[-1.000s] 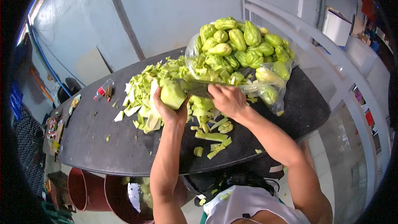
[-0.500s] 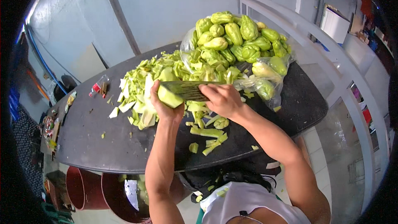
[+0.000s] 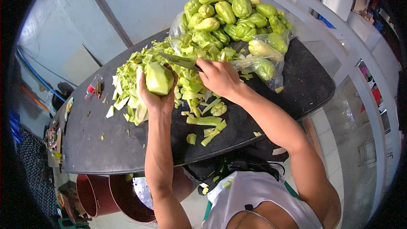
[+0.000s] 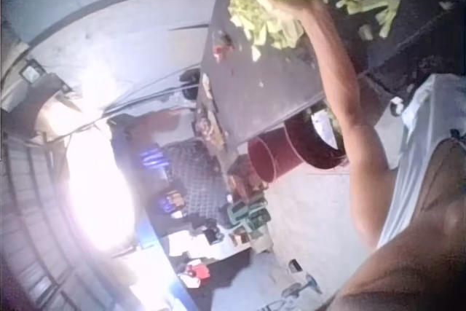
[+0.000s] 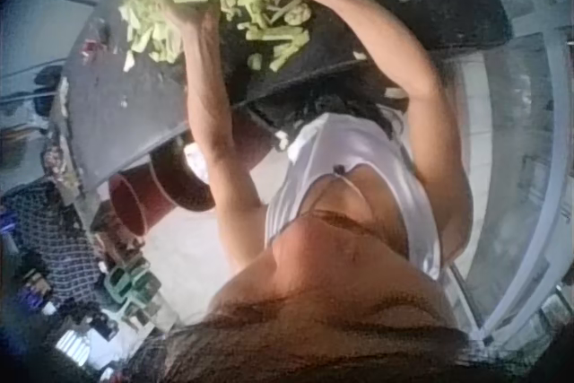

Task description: The person peels chayote with a cleaver and cuts them into smaller pieces on a dark table, placing the cut pieces into a bucket.

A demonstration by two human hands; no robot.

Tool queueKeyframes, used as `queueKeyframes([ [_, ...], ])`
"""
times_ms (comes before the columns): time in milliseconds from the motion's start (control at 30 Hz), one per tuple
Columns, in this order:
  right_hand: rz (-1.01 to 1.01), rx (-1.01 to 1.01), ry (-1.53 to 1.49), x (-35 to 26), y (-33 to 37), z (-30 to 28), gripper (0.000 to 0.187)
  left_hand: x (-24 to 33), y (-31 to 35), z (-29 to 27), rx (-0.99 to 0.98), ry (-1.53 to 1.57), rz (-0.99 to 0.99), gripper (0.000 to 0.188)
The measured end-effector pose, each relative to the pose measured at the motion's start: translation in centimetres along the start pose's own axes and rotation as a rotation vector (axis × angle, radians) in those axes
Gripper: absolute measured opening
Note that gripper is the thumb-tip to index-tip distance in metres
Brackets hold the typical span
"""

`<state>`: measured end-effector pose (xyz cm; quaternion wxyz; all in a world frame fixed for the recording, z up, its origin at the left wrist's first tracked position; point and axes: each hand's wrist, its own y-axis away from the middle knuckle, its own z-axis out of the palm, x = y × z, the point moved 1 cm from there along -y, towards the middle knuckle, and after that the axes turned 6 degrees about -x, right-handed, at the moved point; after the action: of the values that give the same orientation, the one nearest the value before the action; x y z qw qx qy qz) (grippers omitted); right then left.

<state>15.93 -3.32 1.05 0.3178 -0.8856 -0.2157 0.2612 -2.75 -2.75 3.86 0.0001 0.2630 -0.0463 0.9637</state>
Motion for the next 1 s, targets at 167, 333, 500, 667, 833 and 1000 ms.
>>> queueKeyframes([
  [167,-0.021,0.001,0.054,0.4,-0.3,0.5,0.019,-0.5,-0.9,-0.6,-0.006,-0.038,-0.007,0.04],
  [333,-0.434,0.164,0.128,-2.1,0.5,-0.1,0.023,-0.1,-1.9,-3.4,-0.085,-0.077,-0.015,0.045],
  [500,-0.633,0.209,0.3,-4.3,0.9,0.2,0.023,-0.1,-1.9,-3.8,-0.199,0.02,-0.028,0.047],
  [667,-0.623,0.221,0.287,-4.9,1.0,-0.3,0.023,-0.3,-1.2,-3.2,-0.225,0.048,-0.025,0.047],
  [833,-0.583,0.187,0.272,-4.2,0.8,-0.1,0.021,-0.1,-1.0,-3.1,-0.233,-0.033,0.0,0.045],
  [1000,-0.268,0.051,0.186,0.5,-0.3,0.9,0.011,0.1,-0.6,-0.2,0.023,-0.146,0.059,0.042],
])
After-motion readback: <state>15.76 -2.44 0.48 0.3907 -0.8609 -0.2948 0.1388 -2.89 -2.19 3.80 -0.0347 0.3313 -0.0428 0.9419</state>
